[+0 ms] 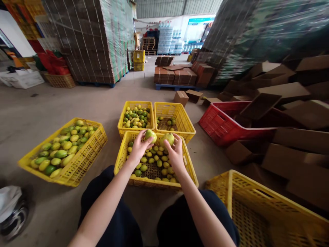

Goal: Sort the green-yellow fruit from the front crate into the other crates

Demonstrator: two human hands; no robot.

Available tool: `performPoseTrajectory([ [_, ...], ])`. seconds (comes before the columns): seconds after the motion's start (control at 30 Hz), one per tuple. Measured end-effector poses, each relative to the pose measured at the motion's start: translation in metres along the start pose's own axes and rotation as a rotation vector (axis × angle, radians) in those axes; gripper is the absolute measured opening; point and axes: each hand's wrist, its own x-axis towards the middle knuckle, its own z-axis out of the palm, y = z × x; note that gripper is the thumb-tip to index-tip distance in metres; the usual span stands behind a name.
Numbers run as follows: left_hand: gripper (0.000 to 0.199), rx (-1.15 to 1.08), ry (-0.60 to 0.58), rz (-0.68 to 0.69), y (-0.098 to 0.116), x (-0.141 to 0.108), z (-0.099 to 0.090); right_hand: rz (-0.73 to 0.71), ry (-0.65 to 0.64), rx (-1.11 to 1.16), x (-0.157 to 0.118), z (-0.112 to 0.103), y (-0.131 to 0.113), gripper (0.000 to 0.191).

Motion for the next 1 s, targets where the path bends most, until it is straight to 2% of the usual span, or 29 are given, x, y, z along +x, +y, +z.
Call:
performPoseTrajectory([
  [0.1, 0.043, 0.208, -0.039, 0.172, 0.002, -0.002, -0.001, -0.200, -0.045, -0.093, -0.005, 0.002, -0.006, 0.050],
  [0.17, 0.044, 0.277, -0.056, 0.214, 0.004, -0.004, -0.001, -0.238, -0.064, -0.100, -0.007, 0.003, -0.009, 0.050],
  [0.27, 0.044, 0.263, -0.074, 0.203, 0.006, -0.004, 0.000, -0.230, -0.081, -0.062, -0.009, 0.006, -0.009, 0.052],
  [0.37, 0.043, 0.226, -0.092, 0.162, 0.008, -0.002, -0.001, -0.184, -0.074, 0.011, -0.009, 0.005, -0.010, 0.051],
  [0.5, 0.041, 0.204, -0.128, 0.084, 0.012, 0.000, -0.002, -0.102, -0.093, 0.088, -0.004, 0.000, -0.017, 0.041],
  [0.6, 0.043, 0.135, -0.148, 0.007, 0.013, 0.000, -0.002, 0.011, -0.108, 0.153, 0.001, -0.006, -0.023, 0.038],
  [0.7, 0.037, -0.032, -0.111, -0.097, 0.014, -0.001, -0.003, 0.173, -0.171, 0.270, 0.005, -0.009, -0.025, 0.040],
  [0.8, 0.030, -0.181, -0.081, -0.178, 0.016, 0.000, -0.005, 0.255, -0.247, 0.338, 0.007, -0.010, -0.026, 0.042],
  [1.0, 0.013, -0.172, -0.043, -0.215, 0.007, 0.004, -0.007, 0.327, -0.271, 0.349, 0.005, -0.004, -0.019, 0.036],
])
